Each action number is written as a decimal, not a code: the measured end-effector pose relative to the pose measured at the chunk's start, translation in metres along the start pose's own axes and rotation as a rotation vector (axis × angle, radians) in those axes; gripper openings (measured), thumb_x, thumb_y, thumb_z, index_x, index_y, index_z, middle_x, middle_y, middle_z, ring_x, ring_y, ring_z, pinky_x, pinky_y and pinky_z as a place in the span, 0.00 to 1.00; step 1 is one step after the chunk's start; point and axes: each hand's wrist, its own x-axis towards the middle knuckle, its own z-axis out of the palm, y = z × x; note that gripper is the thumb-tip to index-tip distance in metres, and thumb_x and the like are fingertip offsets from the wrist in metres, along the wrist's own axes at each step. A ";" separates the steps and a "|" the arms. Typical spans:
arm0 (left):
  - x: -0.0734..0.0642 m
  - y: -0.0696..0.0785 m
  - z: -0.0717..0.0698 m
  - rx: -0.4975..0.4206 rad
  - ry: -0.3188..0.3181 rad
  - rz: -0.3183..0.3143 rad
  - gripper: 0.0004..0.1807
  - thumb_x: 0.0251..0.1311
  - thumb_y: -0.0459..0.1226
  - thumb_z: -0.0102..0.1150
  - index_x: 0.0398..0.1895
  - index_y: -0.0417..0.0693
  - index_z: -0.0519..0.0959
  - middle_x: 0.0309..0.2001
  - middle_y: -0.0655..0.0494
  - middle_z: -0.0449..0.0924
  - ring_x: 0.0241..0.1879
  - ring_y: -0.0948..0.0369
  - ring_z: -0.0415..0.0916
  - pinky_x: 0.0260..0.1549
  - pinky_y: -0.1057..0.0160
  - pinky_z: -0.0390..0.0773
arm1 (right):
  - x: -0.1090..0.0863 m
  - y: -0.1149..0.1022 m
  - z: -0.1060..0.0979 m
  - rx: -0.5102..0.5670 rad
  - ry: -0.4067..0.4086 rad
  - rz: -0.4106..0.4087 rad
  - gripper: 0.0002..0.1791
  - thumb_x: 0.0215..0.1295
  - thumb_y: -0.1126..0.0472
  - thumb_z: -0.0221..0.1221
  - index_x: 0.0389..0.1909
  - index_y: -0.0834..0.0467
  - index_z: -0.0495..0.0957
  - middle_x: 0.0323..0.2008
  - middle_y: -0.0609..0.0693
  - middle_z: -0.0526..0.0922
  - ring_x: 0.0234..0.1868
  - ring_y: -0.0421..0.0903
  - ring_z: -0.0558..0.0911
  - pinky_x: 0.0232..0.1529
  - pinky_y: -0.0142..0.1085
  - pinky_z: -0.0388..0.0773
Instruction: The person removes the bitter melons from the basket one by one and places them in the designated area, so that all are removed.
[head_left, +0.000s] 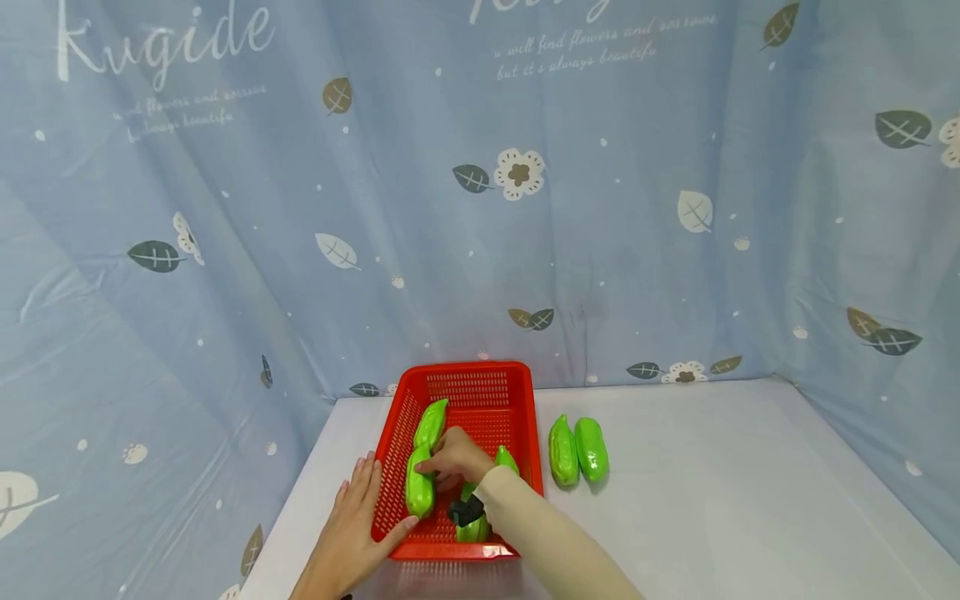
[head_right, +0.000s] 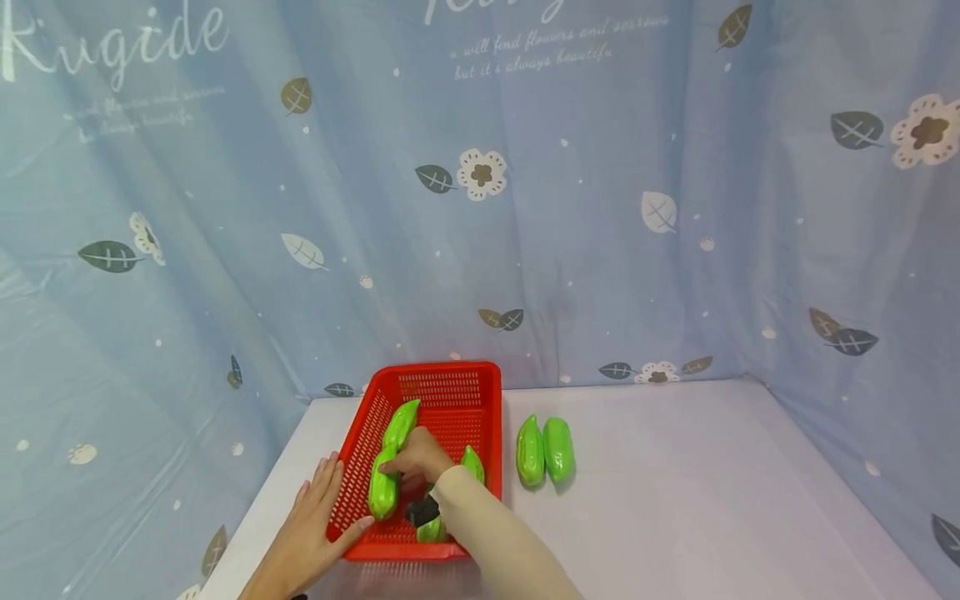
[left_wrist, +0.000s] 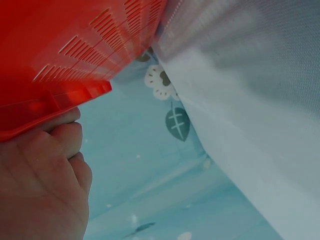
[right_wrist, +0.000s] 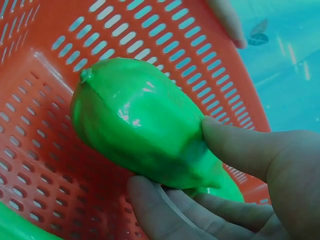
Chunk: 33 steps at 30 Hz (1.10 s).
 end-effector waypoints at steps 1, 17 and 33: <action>0.000 0.000 0.000 -0.001 -0.002 -0.003 0.58 0.62 0.68 0.56 0.80 0.34 0.56 0.82 0.37 0.52 0.82 0.39 0.49 0.75 0.30 0.55 | 0.000 0.000 -0.001 -0.002 0.002 -0.003 0.11 0.60 0.66 0.73 0.37 0.70 0.83 0.32 0.61 0.88 0.34 0.58 0.91 0.35 0.50 0.90; 0.000 0.000 0.001 -0.017 -0.002 -0.006 0.57 0.62 0.66 0.58 0.79 0.32 0.56 0.82 0.37 0.52 0.82 0.38 0.48 0.75 0.30 0.54 | -0.003 -0.004 -0.027 0.138 -0.051 -0.046 0.26 0.63 0.63 0.71 0.56 0.75 0.78 0.45 0.65 0.86 0.39 0.60 0.91 0.45 0.57 0.88; 0.000 0.001 0.000 -0.023 -0.001 0.000 0.57 0.62 0.65 0.59 0.79 0.32 0.56 0.82 0.36 0.51 0.82 0.37 0.48 0.75 0.29 0.54 | -0.022 -0.012 -0.060 0.130 -0.094 -0.108 0.28 0.66 0.58 0.70 0.60 0.72 0.79 0.51 0.63 0.86 0.40 0.54 0.91 0.51 0.55 0.87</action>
